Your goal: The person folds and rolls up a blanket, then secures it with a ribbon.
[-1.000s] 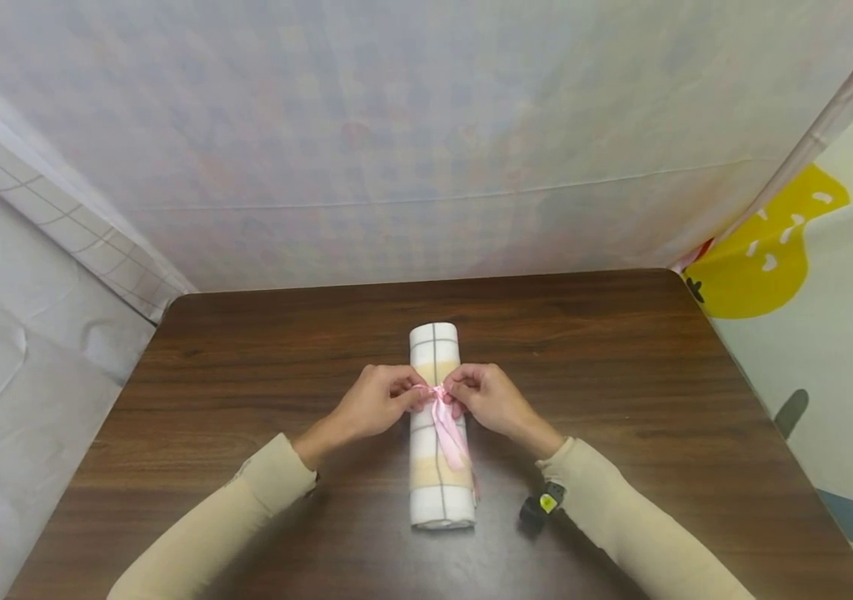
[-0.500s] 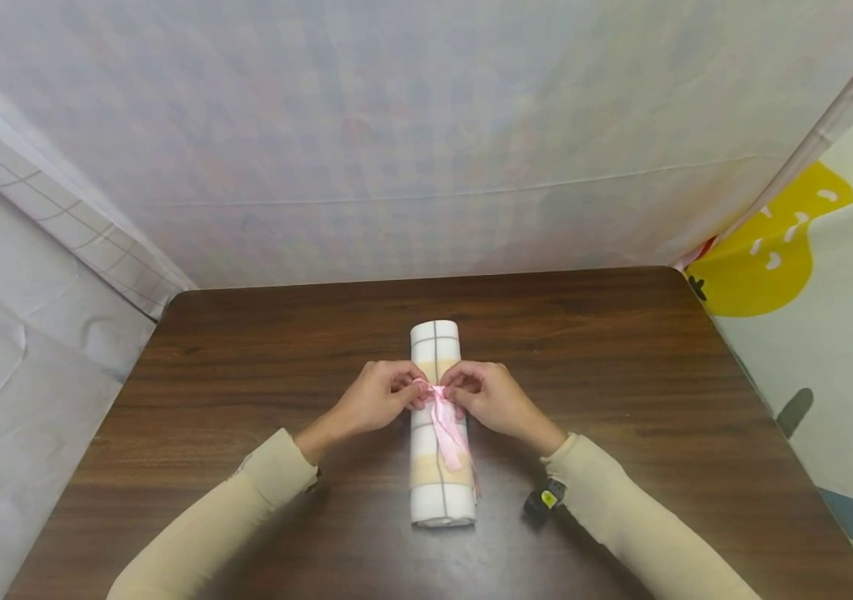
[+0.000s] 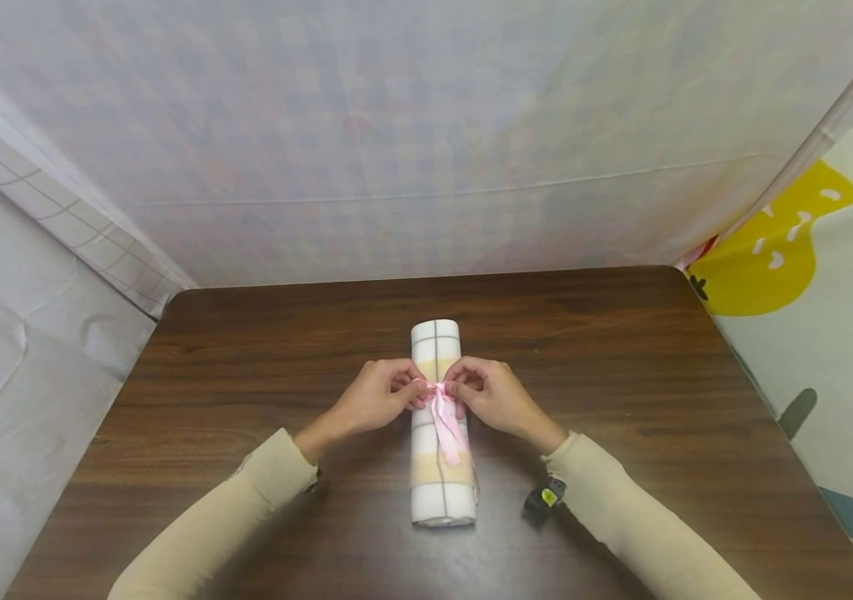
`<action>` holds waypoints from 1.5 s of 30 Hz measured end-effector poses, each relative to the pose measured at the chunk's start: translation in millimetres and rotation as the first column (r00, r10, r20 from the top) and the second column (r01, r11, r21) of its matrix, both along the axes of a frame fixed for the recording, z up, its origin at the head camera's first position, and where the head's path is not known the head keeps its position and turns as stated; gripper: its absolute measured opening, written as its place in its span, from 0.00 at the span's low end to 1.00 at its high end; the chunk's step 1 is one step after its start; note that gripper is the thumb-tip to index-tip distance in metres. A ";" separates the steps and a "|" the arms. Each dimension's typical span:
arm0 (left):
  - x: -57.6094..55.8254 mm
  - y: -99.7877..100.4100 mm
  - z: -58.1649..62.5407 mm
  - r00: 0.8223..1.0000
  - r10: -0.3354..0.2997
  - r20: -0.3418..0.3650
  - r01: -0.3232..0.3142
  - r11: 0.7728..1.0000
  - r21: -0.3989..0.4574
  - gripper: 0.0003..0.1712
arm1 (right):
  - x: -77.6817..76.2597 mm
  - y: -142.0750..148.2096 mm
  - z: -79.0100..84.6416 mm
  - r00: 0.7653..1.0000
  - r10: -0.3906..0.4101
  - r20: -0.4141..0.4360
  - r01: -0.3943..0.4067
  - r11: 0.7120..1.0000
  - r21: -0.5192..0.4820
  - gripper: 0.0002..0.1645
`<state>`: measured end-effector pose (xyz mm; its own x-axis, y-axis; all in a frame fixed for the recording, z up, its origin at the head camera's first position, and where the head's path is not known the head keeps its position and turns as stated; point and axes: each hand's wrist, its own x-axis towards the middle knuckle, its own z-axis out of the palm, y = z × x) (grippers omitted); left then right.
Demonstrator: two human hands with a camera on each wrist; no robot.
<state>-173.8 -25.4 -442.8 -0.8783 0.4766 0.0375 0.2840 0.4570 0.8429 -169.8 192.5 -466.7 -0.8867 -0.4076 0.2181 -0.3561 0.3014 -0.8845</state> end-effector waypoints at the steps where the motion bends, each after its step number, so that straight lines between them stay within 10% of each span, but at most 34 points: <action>1: 0.3 0.2 0.9 1.000 -0.003 -0.011 0.003 1.000 -0.006 0.04 | 0.2 -0.6 0.5 1.000 -0.003 -0.008 0.003 1.000 0.004 0.05; 12: -0.3 9.8 -0.3 0.987 -0.032 -0.160 0.020 0.997 -0.081 0.03 | -0.4 -3.2 4.8 0.999 0.008 -0.053 -0.006 0.999 0.040 0.05; 25: 0.4 6.3 -2.0 0.988 0.007 -0.153 -0.016 0.998 -0.056 0.05 | -2.5 -0.1 4.2 0.989 0.032 0.146 -0.019 0.996 -0.090 0.04; 38: 0.7 2.5 -1.2 0.998 0.037 0.043 -0.039 0.998 0.048 0.05 | -3.5 1.5 3.8 0.987 -0.036 0.160 0.034 0.999 0.019 0.06; 45: -0.3 4.3 -0.8 0.961 0.100 0.258 -0.139 0.981 0.138 0.09 | -1.7 -2.0 3.7 0.987 -0.093 0.131 0.086 0.995 0.053 0.04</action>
<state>-174.1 -21.1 -443.6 -0.9193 0.3731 -0.1253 0.0074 0.3347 0.9423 -171.5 190.5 -463.1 -0.9400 -0.3323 0.0777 -0.2055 0.3695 -0.9062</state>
